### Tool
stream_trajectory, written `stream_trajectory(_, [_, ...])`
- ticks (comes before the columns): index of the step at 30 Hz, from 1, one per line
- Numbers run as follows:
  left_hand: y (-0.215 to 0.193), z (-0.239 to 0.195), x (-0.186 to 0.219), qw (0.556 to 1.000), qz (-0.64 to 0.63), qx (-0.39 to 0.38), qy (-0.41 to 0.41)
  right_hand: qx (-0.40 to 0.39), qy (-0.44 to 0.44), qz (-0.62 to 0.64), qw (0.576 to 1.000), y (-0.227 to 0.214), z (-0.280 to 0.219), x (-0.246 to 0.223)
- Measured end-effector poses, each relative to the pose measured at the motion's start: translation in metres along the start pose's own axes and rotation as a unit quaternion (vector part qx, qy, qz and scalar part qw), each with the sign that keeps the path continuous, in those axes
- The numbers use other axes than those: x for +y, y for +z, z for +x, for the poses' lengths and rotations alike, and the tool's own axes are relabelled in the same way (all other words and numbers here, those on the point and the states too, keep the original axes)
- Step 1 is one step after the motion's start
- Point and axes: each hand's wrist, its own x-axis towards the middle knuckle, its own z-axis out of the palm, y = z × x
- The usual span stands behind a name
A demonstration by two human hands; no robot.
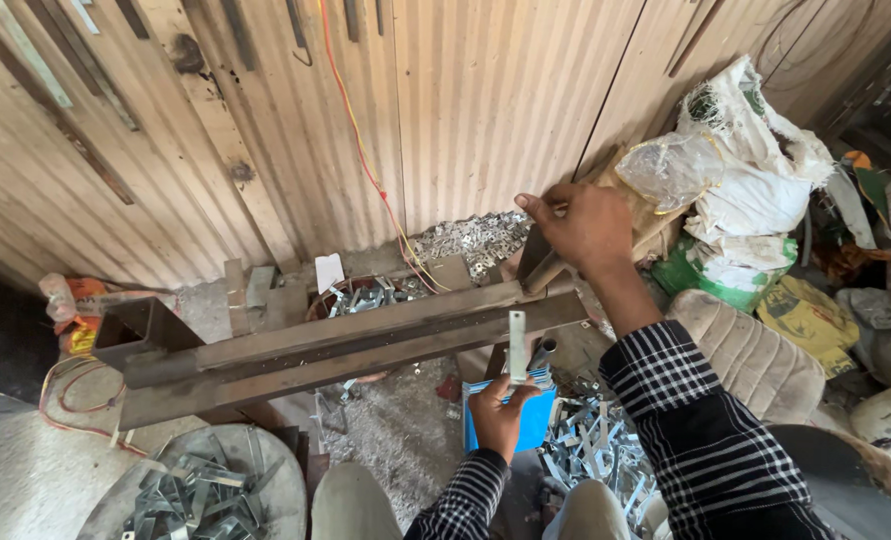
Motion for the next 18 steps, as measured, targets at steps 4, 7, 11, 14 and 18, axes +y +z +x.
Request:
stream_trajectory(4, [0.005,0.013,-0.008,1.0,-0.012,0.023,-0.016,0.007,0.004,0.005,1.0,-0.002,-0.001,-0.001])
stream_trajectory(7, [0.009,0.014,-0.013,1.0,0.014,0.023,0.007,0.014,0.005,0.022,1.0,0.0,-0.001,-0.002])
stream_trajectory(11, [0.017,0.009,-0.017,0.999,0.036,0.035,0.0,0.025,-0.002,0.045,0.999,0.002,-0.002,0.001])
stream_trajectory(14, [0.022,0.008,-0.021,0.997,0.038,0.049,0.046,0.022,0.001,0.041,0.999,0.001,-0.002,0.001])
stream_trajectory(18, [0.024,0.013,-0.027,0.996,0.02,0.043,0.068,0.014,0.016,0.041,0.999,-0.003,-0.003,-0.005])
